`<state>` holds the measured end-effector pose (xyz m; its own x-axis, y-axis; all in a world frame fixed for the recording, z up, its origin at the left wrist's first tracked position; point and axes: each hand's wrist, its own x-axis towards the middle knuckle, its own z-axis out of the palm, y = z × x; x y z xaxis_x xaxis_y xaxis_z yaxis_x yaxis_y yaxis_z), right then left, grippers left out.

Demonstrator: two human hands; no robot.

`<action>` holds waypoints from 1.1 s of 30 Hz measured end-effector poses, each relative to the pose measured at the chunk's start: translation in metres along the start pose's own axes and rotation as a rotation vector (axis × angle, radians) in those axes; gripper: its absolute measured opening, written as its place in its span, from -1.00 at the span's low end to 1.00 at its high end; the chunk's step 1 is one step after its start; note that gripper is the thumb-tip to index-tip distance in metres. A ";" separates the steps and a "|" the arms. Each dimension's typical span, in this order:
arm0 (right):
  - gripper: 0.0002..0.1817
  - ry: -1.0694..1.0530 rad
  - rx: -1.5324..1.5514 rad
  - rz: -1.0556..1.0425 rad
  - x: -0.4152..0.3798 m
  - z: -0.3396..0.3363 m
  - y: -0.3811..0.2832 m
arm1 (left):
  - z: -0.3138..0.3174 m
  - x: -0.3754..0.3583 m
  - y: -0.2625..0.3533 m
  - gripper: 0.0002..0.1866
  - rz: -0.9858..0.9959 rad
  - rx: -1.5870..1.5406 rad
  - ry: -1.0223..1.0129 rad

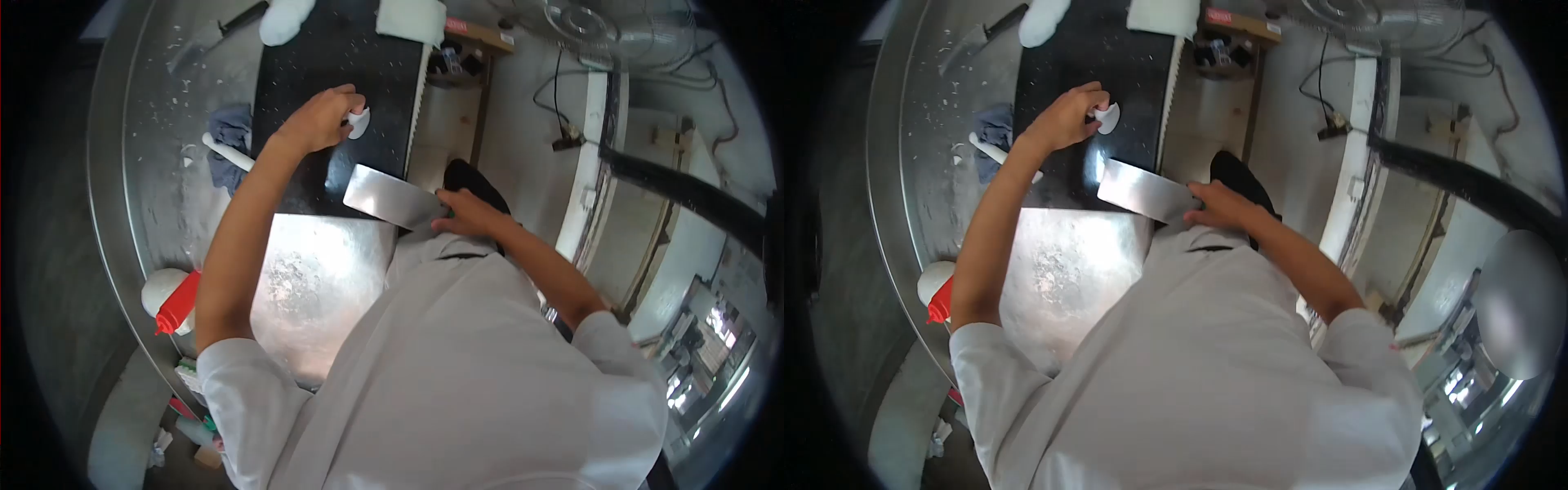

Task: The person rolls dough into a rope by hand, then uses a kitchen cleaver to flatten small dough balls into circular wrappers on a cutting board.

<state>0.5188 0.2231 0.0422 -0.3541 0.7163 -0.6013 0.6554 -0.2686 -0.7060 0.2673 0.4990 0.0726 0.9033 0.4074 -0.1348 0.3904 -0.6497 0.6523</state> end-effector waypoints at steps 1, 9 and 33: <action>-0.44 0.036 -0.027 -0.007 0.001 -0.009 -0.007 | -0.007 0.002 -0.007 -0.66 0.028 0.021 0.081; -0.40 -0.134 -0.030 -0.026 0.078 -0.086 -0.010 | -0.061 0.039 -0.050 -0.65 -0.579 -0.176 0.383; -0.53 -0.504 -0.391 -0.302 0.215 -0.260 -0.054 | -0.037 -0.012 -0.106 -0.76 -1.240 -0.409 0.862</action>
<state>0.5811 0.5592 0.0482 -0.7623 0.3123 -0.5669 0.6378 0.2136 -0.7400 0.2084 0.5863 0.0325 -0.3595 0.8598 -0.3627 0.5832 0.5104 0.6320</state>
